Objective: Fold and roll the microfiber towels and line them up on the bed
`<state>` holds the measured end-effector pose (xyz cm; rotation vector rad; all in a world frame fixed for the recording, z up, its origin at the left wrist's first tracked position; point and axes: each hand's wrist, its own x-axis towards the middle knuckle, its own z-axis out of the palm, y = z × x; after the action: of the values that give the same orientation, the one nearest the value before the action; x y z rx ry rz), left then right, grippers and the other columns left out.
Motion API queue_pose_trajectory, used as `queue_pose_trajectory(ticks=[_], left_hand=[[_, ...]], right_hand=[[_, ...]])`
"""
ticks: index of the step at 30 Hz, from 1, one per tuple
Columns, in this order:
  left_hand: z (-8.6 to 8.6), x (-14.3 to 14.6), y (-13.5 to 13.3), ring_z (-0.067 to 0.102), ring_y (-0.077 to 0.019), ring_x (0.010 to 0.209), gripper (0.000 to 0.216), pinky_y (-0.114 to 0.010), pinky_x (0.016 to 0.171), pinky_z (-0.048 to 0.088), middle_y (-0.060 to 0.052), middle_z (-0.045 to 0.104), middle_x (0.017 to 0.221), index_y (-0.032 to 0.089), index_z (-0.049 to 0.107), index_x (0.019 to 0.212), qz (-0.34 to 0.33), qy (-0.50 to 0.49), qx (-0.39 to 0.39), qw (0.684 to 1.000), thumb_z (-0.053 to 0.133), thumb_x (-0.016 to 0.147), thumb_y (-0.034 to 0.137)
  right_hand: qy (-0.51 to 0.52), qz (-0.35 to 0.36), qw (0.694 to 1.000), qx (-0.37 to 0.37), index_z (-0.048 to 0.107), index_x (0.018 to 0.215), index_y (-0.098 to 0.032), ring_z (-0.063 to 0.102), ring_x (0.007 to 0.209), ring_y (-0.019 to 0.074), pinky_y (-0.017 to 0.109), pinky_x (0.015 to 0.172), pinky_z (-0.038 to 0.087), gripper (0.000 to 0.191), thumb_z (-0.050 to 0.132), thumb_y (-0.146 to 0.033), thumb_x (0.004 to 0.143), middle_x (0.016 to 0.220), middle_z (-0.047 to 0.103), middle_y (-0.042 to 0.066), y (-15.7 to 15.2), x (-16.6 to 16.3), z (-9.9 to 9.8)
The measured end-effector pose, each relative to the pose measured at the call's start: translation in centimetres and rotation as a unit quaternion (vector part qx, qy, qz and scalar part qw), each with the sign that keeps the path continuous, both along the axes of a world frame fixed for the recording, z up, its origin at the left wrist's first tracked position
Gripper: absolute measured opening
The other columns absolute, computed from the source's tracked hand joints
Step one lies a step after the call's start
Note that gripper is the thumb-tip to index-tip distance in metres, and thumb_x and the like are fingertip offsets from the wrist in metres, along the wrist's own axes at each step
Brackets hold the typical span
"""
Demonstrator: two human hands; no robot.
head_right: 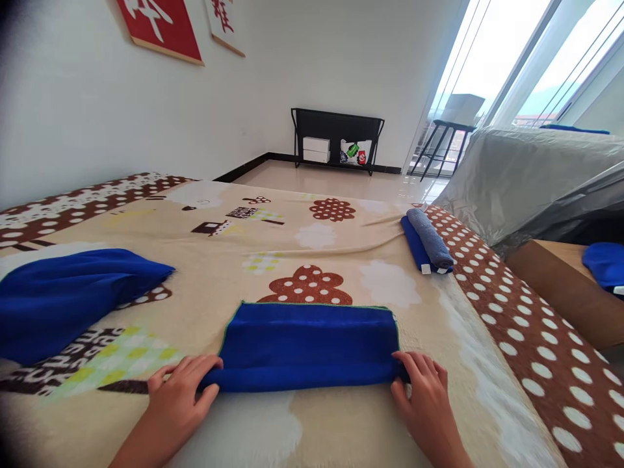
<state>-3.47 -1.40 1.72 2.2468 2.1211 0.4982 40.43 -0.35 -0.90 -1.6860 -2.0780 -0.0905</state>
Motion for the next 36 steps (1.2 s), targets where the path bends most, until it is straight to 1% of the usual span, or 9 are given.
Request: queue_pose_trajectory(ticks=[8, 11, 14, 17, 21, 26, 30, 33, 36], left_hand=[[-0.8, -3.8, 0.9, 0.068, -0.0209, 0.094, 0.022, -0.029, 0.084, 0.051, 0.0, 0.073, 0.1, 0.026, 0.066, 0.099, -0.042, -0.186, -0.06, 0.98, 0.053, 0.082, 0.033], [-0.7, -3.8, 0.7, 0.067, -0.0261, 0.099, 0.023, -0.037, 0.083, 0.052, -0.004, 0.071, 0.104, 0.026, 0.07, 0.096, 0.009, -0.117, -0.039, 0.992, 0.055, 0.083, 0.037], [-0.1, -0.4, 0.3, 0.059, -0.0332, 0.116, 0.028, -0.053, 0.094, 0.043, -0.012, 0.064, 0.126, 0.025, 0.071, 0.103, 0.075, 0.025, 0.067, 0.995, 0.051, 0.084, 0.026], [0.2, 5.3, 0.5, 0.044, -0.0262, 0.136, 0.049, -0.047, 0.109, 0.031, -0.009, 0.048, 0.149, 0.022, 0.063, 0.125, -0.064, 0.083, 0.131, 0.986, 0.043, 0.082, 0.008], [-0.4, 10.3, 1.7, 0.04, -0.016, 0.14, 0.06, -0.033, 0.113, 0.028, -0.003, 0.048, 0.15, 0.019, 0.05, 0.14, -0.251, 0.156, 0.154, 0.943, 0.036, 0.085, 0.002], [-1.4, 6.0, 1.6, 0.041, -0.0158, 0.14, 0.061, -0.033, 0.112, 0.03, -0.004, 0.045, 0.152, 0.017, 0.033, 0.151, -0.244, 0.142, 0.12, 0.952, 0.036, 0.091, 0.009], [-1.6, 1.4, 0.2, 0.049, -0.0183, 0.134, 0.058, -0.035, 0.112, 0.031, -0.006, 0.052, 0.147, 0.017, 0.032, 0.152, -0.205, 0.138, 0.131, 0.96, 0.046, 0.097, 0.03], [-1.4, 3.3, -0.2, 0.049, -0.0243, 0.134, 0.056, -0.043, 0.116, 0.025, -0.011, 0.051, 0.146, 0.014, 0.036, 0.149, -0.172, 0.144, 0.159, 0.961, 0.046, 0.096, 0.03], [-0.7, 8.6, 0.6, 0.041, -0.0227, 0.14, 0.054, -0.043, 0.117, 0.025, -0.009, 0.045, 0.151, 0.014, 0.037, 0.149, -0.222, 0.126, 0.142, 0.956, 0.038, 0.095, 0.017]], right_hand=[[0.027, -0.02, 0.999, -0.007, 0.059, 0.116, -0.024, 0.063, 0.101, 0.0235, 0.041, 0.089, 0.041, 0.027, 0.048, -0.034, 0.093, 0.106, 0.069, 0.004, 1.1, 1.2, -1.2], [-0.024, -0.049, 0.998, 0.044, 0.062, 0.114, -0.021, 0.062, 0.103, 0.0263, 0.045, 0.091, 0.04, 0.027, 0.051, -0.032, 0.092, 0.109, 0.069, 0.007, 1.4, 0.2, -1.0], [-0.062, 0.004, 0.994, 0.094, 0.058, 0.127, -0.019, 0.058, 0.115, 0.0243, 0.044, 0.1, 0.038, 0.039, 0.043, -0.015, 0.091, 0.125, 0.064, 0.008, 1.2, -2.8, -0.7], [-0.089, 0.107, 0.986, 0.088, 0.045, 0.143, -0.017, 0.048, 0.131, 0.0188, 0.039, 0.11, 0.034, 0.063, 0.031, 0.002, 0.085, 0.142, 0.054, 0.005, 0.9, -7.2, -0.3], [-0.127, 0.153, 0.978, 0.061, 0.034, 0.151, -0.017, 0.034, 0.143, 0.0172, 0.038, 0.117, 0.027, 0.07, 0.029, 0.004, 0.084, 0.154, 0.039, 0.002, 0.8, -10.6, 0.0], [-0.141, 0.151, 0.978, 0.034, 0.026, 0.155, -0.021, 0.033, 0.144, 0.0172, 0.039, 0.118, 0.029, 0.07, 0.03, 0.0, 0.088, 0.156, 0.035, 0.0, 0.5, -6.0, -1.1], [-0.103, 0.105, 0.988, 0.047, 0.035, 0.151, -0.021, 0.041, 0.14, 0.0218, 0.042, 0.113, 0.038, 0.055, 0.044, -0.024, 0.097, 0.15, 0.045, 0.003, -0.5, -2.9, -1.9], [-0.08, 0.088, 0.991, 0.062, 0.04, 0.148, -0.017, 0.045, 0.137, 0.0247, 0.045, 0.112, 0.04, 0.055, 0.05, -0.032, 0.096, 0.147, 0.049, 0.007, -0.6, -5.4, -1.3], [-0.073, 0.15, 0.985, 0.039, 0.041, 0.147, -0.014, 0.042, 0.139, 0.0222, 0.042, 0.113, 0.04, 0.053, 0.047, -0.025, 0.096, 0.149, 0.046, 0.007, 0.1, -10.3, 0.4]])
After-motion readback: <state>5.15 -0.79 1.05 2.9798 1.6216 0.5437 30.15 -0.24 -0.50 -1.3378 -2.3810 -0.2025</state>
